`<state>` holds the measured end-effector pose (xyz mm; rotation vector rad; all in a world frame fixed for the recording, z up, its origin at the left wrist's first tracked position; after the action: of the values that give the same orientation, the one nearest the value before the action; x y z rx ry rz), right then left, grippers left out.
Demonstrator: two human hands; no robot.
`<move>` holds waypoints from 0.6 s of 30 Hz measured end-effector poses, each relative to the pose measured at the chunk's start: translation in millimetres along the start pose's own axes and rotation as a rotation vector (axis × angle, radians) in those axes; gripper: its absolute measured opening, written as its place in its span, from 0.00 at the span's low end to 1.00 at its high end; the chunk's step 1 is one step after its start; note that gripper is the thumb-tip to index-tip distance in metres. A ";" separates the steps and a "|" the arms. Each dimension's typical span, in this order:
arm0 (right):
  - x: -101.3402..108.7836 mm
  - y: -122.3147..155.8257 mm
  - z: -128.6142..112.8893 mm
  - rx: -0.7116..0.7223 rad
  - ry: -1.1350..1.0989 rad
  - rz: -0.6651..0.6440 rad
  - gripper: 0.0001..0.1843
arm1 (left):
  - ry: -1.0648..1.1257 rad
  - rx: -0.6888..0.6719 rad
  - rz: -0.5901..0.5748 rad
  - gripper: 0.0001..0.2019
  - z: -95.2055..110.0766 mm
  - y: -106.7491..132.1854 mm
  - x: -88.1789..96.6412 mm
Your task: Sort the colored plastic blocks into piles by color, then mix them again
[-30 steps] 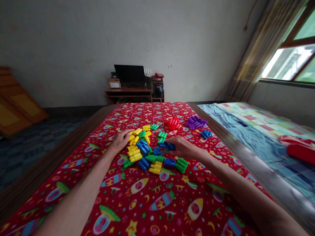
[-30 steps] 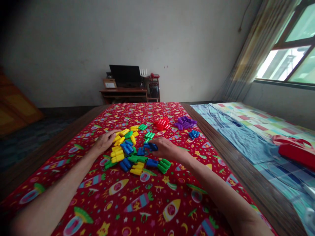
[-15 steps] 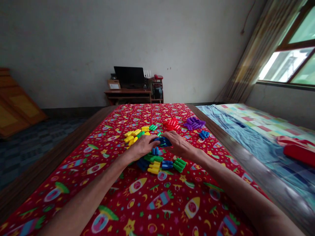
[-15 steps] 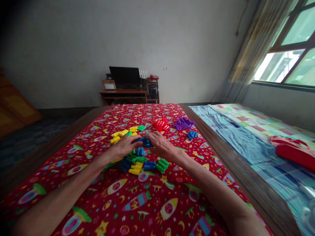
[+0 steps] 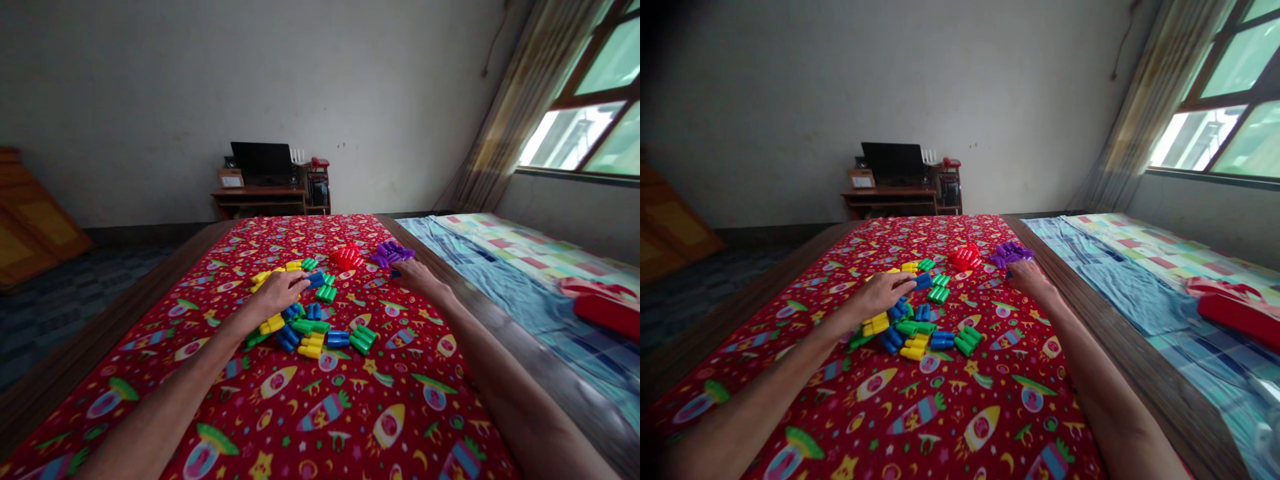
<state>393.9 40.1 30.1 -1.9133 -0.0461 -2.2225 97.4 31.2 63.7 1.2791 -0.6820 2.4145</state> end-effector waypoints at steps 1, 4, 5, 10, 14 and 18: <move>-2.2 0.3 5.3 -0.010 0.008 -0.001 0.26 | -0.005 -0.001 -0.005 0.18 0.9 0.2 -0.7; -0.9 0.3 11.1 -0.024 0.005 -0.007 0.29 | -0.026 -0.010 0.000 0.18 0.8 -0.4 -2.4; 1.9 0.2 9.3 -0.022 -0.007 -0.012 0.26 | -0.030 -0.017 -0.001 0.18 0.4 -0.7 -3.4; 43.6 5.2 -42.2 0.143 -0.272 0.175 0.14 | 0.016 -0.064 -0.006 0.18 3.7 -0.2 -8.5; 67.4 19.1 -115.3 0.442 -0.636 0.217 0.17 | 0.050 -0.110 -0.003 0.16 19.9 2.7 -12.8; 68.0 22.1 -136.1 0.529 -0.631 0.155 0.10 | 0.016 -0.158 -0.059 0.13 32.3 4.9 -22.0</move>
<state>255.9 -12.4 73.0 -2.1045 -0.5030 -1.2599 129.0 8.0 59.7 1.1985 -0.8014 2.2714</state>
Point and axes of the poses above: each hand's wrist, its own y-axis away from the middle knuckle, its own x-axis out of the back of the hand, z = x × y, the point moved 8 cm from there along -y, towards the middle knuckle, and after that the axes turned 5 degrees about y, right-handed, at the moved point
